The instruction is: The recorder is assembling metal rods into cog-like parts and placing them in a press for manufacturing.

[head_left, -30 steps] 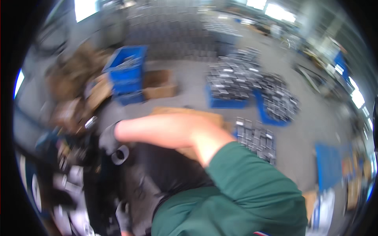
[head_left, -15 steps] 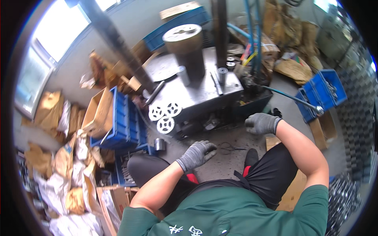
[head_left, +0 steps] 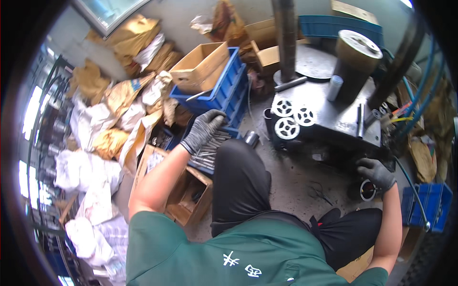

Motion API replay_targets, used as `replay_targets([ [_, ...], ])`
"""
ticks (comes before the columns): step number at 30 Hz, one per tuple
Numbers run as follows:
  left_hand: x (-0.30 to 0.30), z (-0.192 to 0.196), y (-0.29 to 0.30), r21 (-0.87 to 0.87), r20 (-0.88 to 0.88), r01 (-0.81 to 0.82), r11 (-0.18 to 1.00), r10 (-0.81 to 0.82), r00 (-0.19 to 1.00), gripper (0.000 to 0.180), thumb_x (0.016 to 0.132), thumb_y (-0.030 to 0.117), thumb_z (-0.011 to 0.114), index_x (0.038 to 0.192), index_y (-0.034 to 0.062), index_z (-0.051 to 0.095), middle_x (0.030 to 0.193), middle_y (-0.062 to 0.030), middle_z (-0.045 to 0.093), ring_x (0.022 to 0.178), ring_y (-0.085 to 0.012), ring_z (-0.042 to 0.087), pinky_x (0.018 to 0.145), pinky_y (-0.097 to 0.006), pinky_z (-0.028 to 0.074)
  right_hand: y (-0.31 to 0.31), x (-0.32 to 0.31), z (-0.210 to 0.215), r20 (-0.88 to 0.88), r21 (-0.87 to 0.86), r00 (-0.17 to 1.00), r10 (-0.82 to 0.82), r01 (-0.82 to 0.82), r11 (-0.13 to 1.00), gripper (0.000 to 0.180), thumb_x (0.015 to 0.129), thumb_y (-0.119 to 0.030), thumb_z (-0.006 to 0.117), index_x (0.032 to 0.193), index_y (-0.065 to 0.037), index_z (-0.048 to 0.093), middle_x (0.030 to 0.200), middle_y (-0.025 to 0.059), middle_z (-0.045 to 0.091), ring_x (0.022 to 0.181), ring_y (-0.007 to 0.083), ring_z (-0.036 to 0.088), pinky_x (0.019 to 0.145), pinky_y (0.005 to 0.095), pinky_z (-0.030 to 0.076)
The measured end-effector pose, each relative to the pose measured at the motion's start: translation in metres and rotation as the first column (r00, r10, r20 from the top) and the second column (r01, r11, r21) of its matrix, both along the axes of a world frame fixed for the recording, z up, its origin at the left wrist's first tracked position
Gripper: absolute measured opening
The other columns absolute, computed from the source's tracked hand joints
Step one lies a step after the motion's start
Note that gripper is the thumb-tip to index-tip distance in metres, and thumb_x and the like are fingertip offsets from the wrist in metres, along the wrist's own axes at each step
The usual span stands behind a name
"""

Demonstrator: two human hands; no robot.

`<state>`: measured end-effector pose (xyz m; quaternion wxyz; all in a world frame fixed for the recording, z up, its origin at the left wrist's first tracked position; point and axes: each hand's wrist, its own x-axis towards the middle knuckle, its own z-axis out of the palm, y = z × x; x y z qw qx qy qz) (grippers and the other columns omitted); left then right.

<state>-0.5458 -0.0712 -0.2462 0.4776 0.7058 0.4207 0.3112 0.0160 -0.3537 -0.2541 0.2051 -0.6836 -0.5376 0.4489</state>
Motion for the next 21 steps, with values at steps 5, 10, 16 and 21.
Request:
replay_targets([
  [5,-0.125,-0.115,0.034,-0.016,-0.348,-0.289,0.957,0.266,0.899,0.026,0.102,0.025,0.065,0.110,0.0010,0.071,0.090,-0.0098,0.071,0.084,-0.0152,0.065,0.080,-0.033,0.053,-0.019,0.026,-0.036,-0.152,-0.088,0.966,-0.209,0.197,0.976,0.035,0.095,-0.020,0.070,0.124,0.000,0.069,0.104,0.0062,0.072,0.094,0.0148,0.067,0.083,0.0326,0.056],
  [10,-0.216,-0.267,0.000,-0.049,-0.303,-0.604,0.795,0.565,0.768,0.038,0.099,0.031,0.065,0.117,-0.0026,0.070,0.110,-0.0181,0.076,0.102,-0.0302,0.072,0.093,-0.041,0.055,-0.012,0.014,-0.038,-0.211,-0.222,0.935,-0.284,0.237,0.946,0.034,0.097,-0.020,0.070,0.126,-0.001,0.067,0.103,0.0073,0.073,0.091,0.0156,0.069,0.080,0.0334,0.058],
  [16,-0.118,-0.286,-0.043,0.068,-0.736,-0.297,0.952,0.249,0.630,0.042,0.094,0.038,0.066,0.119,0.0059,0.073,0.122,-0.0242,0.070,0.116,-0.0401,0.067,0.101,-0.048,0.052,-0.040,0.026,-0.039,0.014,-0.225,0.932,-0.363,0.357,0.907,0.036,0.100,-0.016,0.065,0.131,0.001,0.063,0.103,0.0107,0.074,0.091,0.0196,0.071,0.081,0.0351,0.059],
  [21,-0.106,-0.276,-0.044,0.332,-0.826,-0.203,0.921,0.387,0.409,0.038,0.091,0.038,0.067,0.118,0.0115,0.072,0.125,-0.0183,0.067,0.120,-0.0385,0.063,0.100,-0.053,0.050,-0.045,0.018,-0.027,-0.011,-0.239,0.922,-0.387,0.373,0.896,0.033,0.101,-0.019,0.063,0.129,0.000,0.064,0.098,0.0109,0.074,0.088,0.0187,0.070,0.076,0.0334,0.059],
])
